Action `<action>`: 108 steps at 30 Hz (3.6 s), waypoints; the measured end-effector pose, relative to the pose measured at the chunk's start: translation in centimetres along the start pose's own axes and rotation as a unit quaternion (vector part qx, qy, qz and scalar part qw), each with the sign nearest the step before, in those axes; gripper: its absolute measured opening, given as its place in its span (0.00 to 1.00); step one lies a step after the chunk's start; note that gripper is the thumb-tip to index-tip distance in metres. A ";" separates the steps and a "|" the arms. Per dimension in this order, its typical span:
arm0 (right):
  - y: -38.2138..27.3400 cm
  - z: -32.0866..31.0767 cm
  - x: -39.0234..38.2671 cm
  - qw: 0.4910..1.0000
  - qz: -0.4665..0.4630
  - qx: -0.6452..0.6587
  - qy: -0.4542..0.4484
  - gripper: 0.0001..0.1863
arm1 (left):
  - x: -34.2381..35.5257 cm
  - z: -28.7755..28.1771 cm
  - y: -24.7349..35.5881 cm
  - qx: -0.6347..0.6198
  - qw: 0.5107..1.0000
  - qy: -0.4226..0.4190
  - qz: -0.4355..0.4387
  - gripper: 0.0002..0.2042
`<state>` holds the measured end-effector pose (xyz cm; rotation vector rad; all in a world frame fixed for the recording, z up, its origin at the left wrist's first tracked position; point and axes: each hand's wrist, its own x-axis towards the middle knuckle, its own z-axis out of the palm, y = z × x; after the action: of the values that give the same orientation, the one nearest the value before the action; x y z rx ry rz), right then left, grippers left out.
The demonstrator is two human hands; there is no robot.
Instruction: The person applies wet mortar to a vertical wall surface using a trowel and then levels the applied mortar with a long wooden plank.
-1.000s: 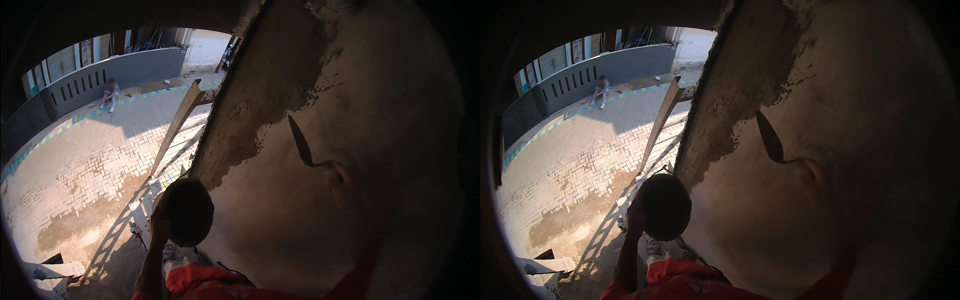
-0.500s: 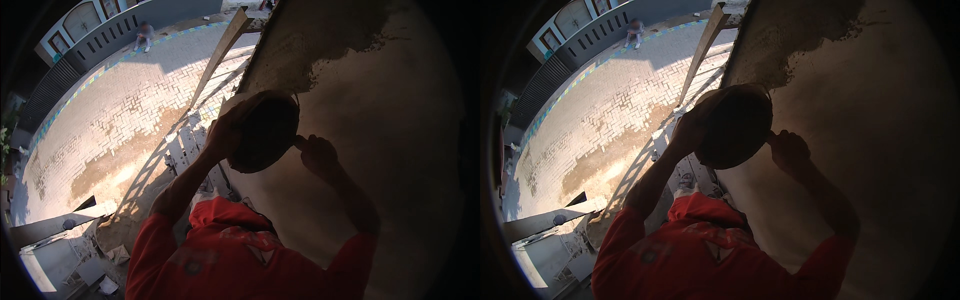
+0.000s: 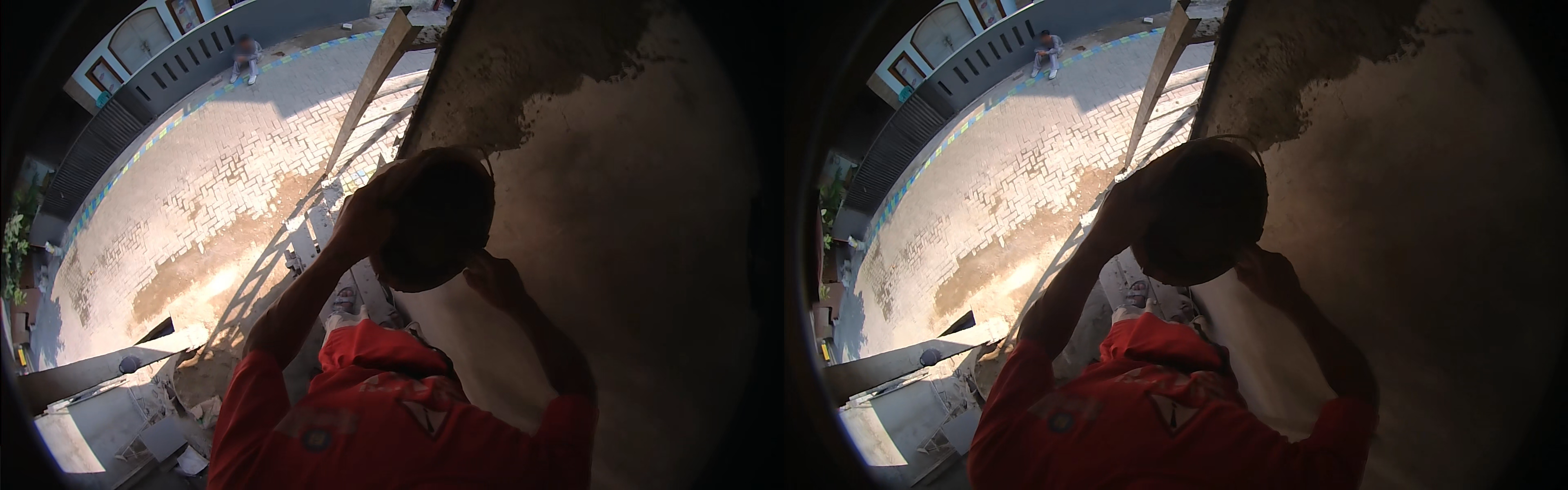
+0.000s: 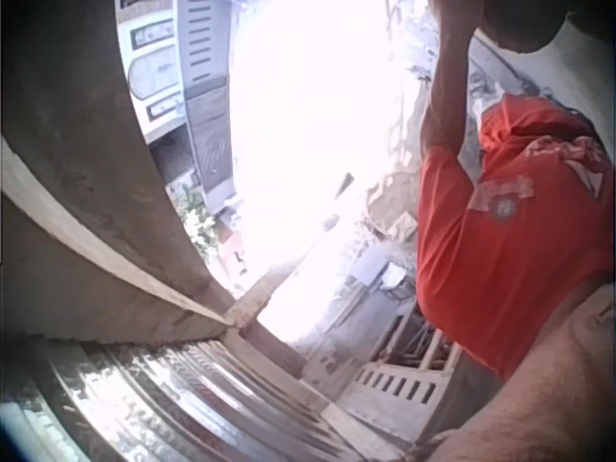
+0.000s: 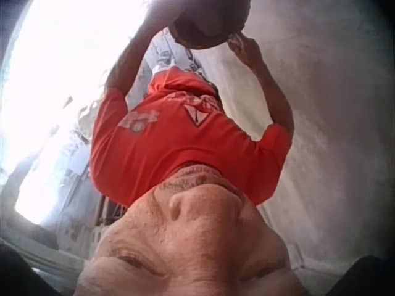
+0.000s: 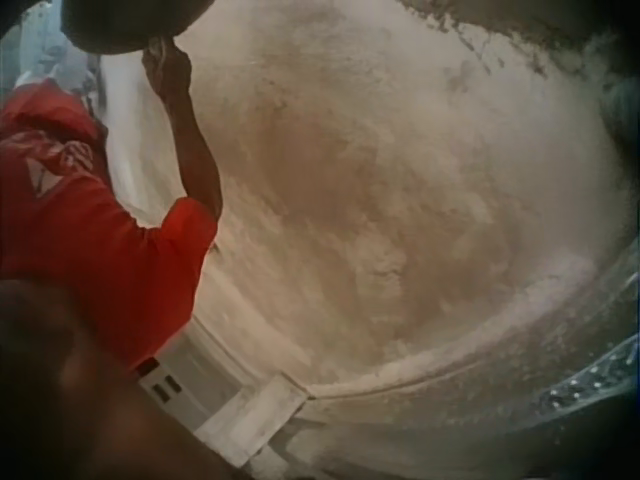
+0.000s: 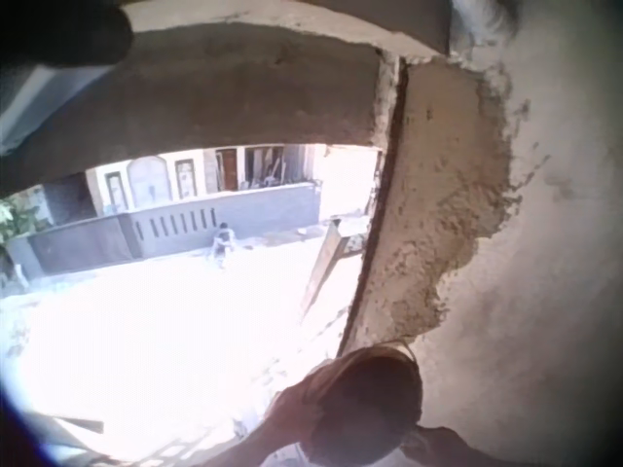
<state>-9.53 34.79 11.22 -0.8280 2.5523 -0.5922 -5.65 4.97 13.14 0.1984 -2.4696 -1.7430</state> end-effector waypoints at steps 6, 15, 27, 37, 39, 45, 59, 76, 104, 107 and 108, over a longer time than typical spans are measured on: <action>1.8 1.1 0.5 0.997 0.021 -0.064 0.033 0.21 | -0.6 -0.6 0.0 -0.016 1.000 0.000 0.009 0.28; -3.1 -7.2 -0.3 0.997 -0.024 -0.040 0.061 0.21 | -0.4 -1.2 -2.7 -0.012 0.998 0.049 0.040 0.27; -23.4 -29.5 -7.3 0.943 -0.252 -0.105 0.189 0.24 | -1.5 1.2 -4.5 -0.071 0.991 0.105 -0.032 0.27; -18.5 -39.5 -5.8 0.937 -0.122 0.071 0.319 0.25 | -4.7 1.9 -6.7 -0.109 0.986 0.124 -0.015 0.28; -11.6 -42.2 -4.7 0.823 -0.042 0.050 0.564 0.31 | -5.8 -0.5 -8.0 0.009 0.979 0.198 -0.046 0.28; -13.9 -35.2 -10.3 0.810 0.201 -0.090 0.544 0.30 | -6.0 -1.4 -6.7 0.011 0.982 0.151 -0.110 0.26; -5.5 -10.4 -2.7 0.924 -0.003 -0.383 0.004 0.16 | -1.3 1.4 0.5 0.017 0.996 0.074 0.057 0.28; -1.5 -1.5 -2.4 0.997 0.006 -0.064 0.033 0.22 | -0.2 -0.3 2.6 0.018 0.998 -0.017 0.064 0.31; -20.6 -26.0 -1.4 0.952 -0.210 -0.143 0.170 0.25 | -2.7 -5.1 -6.6 -0.084 0.982 0.167 -0.018 0.29; -25.8 -30.0 -5.5 0.957 -0.206 -0.107 0.176 0.24 | -2.0 -2.1 -5.9 -0.109 0.985 0.133 -0.004 0.28; -27.4 -30.8 -6.1 0.954 -0.228 -0.090 0.173 0.23 | -2.5 -2.5 -5.8 -0.081 0.987 0.138 -0.023 0.28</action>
<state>-7.36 26.70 52.03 -1.5246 2.7656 -0.6967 -2.56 1.12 8.44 0.4499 -2.1362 -1.7867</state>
